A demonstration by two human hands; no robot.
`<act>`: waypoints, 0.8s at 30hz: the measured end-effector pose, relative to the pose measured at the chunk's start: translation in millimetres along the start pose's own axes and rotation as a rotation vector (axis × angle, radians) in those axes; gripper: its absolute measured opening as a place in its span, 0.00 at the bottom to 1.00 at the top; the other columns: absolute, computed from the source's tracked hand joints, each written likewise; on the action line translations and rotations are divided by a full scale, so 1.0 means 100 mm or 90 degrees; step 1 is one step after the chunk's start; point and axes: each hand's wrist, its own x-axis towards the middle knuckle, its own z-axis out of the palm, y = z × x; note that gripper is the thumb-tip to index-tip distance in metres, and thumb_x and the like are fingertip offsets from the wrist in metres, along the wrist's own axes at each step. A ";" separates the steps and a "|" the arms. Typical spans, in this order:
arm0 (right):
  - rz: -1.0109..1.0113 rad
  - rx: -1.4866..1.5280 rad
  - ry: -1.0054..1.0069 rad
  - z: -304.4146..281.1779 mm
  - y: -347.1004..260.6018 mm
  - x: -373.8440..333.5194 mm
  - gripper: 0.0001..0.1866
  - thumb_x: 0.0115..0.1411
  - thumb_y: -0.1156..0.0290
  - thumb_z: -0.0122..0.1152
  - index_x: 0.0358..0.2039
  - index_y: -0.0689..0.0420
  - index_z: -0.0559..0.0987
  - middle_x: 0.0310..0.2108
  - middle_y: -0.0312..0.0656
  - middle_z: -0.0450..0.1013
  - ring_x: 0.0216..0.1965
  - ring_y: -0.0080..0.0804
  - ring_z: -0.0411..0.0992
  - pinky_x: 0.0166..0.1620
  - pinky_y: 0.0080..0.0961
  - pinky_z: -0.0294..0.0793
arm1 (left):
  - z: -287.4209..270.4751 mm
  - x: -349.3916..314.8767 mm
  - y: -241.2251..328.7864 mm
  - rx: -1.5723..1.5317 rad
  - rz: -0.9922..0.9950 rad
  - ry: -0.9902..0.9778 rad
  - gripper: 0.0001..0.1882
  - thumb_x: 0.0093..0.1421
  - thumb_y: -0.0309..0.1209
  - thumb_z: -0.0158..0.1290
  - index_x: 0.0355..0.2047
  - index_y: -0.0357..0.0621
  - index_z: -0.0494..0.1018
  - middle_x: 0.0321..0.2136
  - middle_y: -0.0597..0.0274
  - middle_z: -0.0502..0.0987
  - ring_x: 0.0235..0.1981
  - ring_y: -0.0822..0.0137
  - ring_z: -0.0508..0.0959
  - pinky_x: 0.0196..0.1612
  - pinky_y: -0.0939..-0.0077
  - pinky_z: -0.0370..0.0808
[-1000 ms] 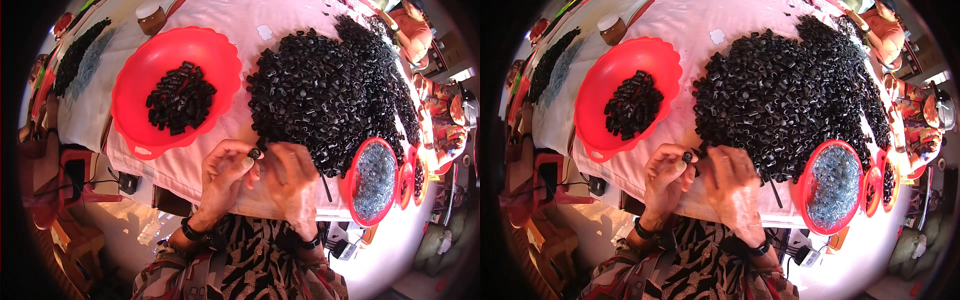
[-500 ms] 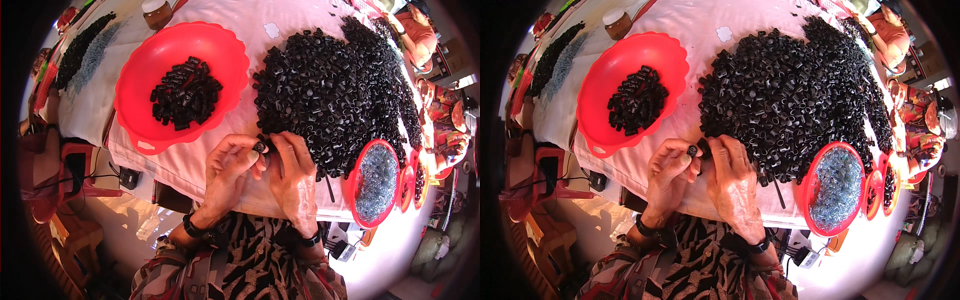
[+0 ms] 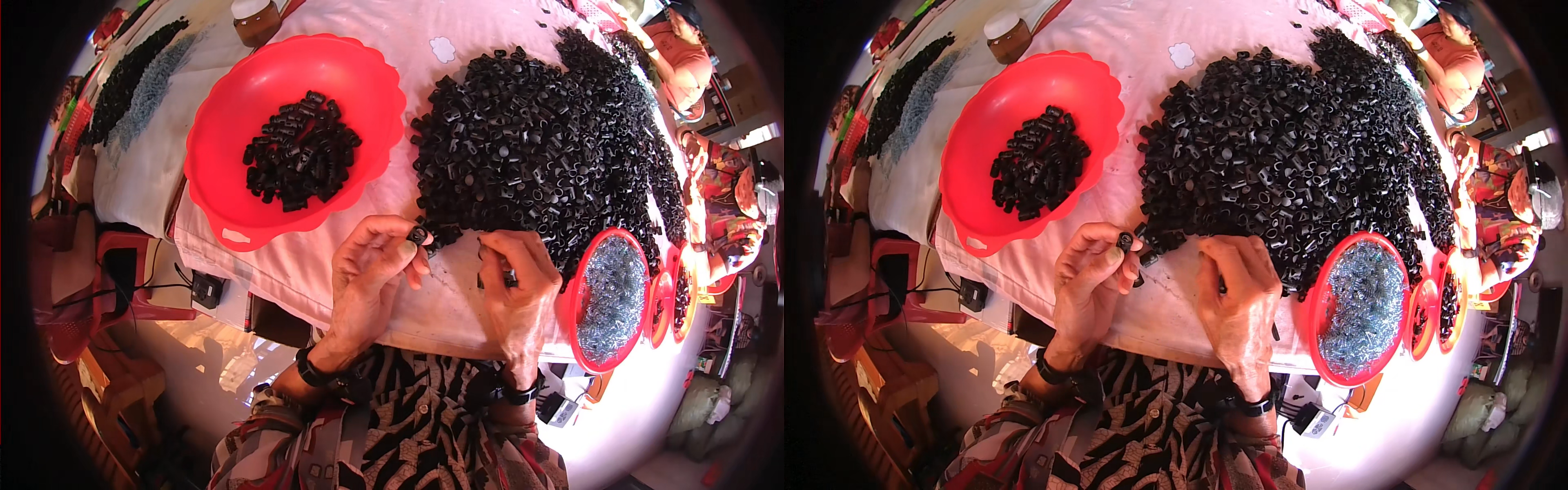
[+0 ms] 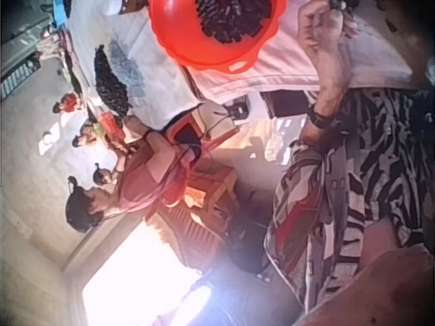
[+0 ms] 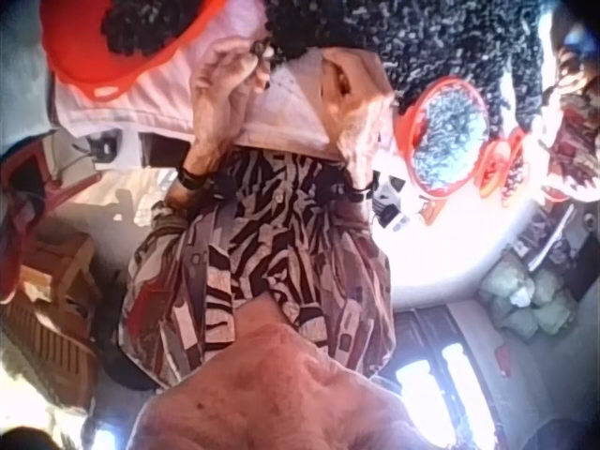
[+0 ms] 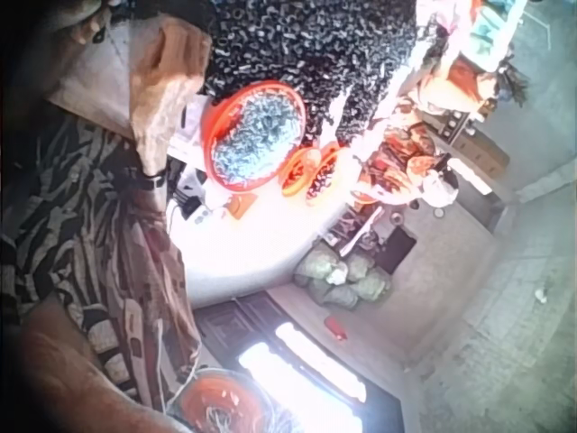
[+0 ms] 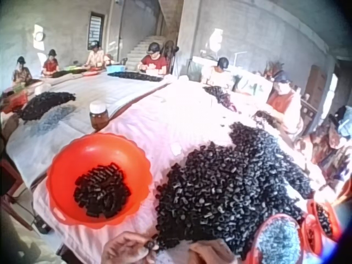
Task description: Sorting small black plastic shoe components and silver eyelets from a large pile into separate trays on a work table.
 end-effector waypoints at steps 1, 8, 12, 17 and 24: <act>-0.050 -0.028 -0.011 0.01 0.00 0.01 0.13 0.49 0.88 0.59 0.36 0.62 0.80 0.35 0.45 0.78 0.33 0.43 0.74 0.38 0.34 0.76 | 0.00 0.00 0.00 -0.001 -0.003 0.001 0.09 0.64 0.21 0.52 0.45 0.35 0.72 0.41 0.55 0.80 0.33 0.71 0.78 0.33 0.79 0.73; -0.149 -0.111 -0.073 0.17 -0.04 0.07 0.19 0.46 0.85 0.60 0.42 0.62 0.80 0.39 0.43 0.76 0.39 0.43 0.73 0.41 0.35 0.77 | 0.00 0.00 -0.01 -0.012 -0.013 -0.003 0.10 0.64 0.20 0.52 0.45 0.35 0.72 0.41 0.54 0.80 0.33 0.71 0.78 0.33 0.79 0.73; -0.119 -0.123 -0.108 0.10 -0.03 0.04 0.18 0.46 0.85 0.61 0.41 0.62 0.79 0.37 0.44 0.75 0.39 0.43 0.72 0.40 0.36 0.77 | 0.01 0.00 0.00 -0.005 -0.012 -0.003 0.10 0.64 0.20 0.52 0.45 0.35 0.72 0.41 0.53 0.80 0.33 0.71 0.78 0.33 0.79 0.73; -0.126 -0.102 -0.072 0.07 -0.04 0.02 0.16 0.47 0.85 0.61 0.39 0.62 0.78 0.35 0.43 0.75 0.37 0.43 0.72 0.39 0.36 0.76 | 0.00 0.00 0.01 -0.014 -0.020 -0.011 0.10 0.63 0.20 0.52 0.45 0.35 0.72 0.40 0.54 0.80 0.33 0.71 0.78 0.33 0.80 0.74; -0.157 -0.136 -0.061 0.06 0.02 0.02 0.09 0.47 0.83 0.63 0.31 0.62 0.78 0.32 0.40 0.75 0.35 0.40 0.71 0.38 0.35 0.76 | 0.06 0.00 0.03 0.040 -0.020 0.006 0.08 0.64 0.26 0.54 0.42 0.35 0.73 0.39 0.54 0.78 0.30 0.72 0.76 0.30 0.84 0.72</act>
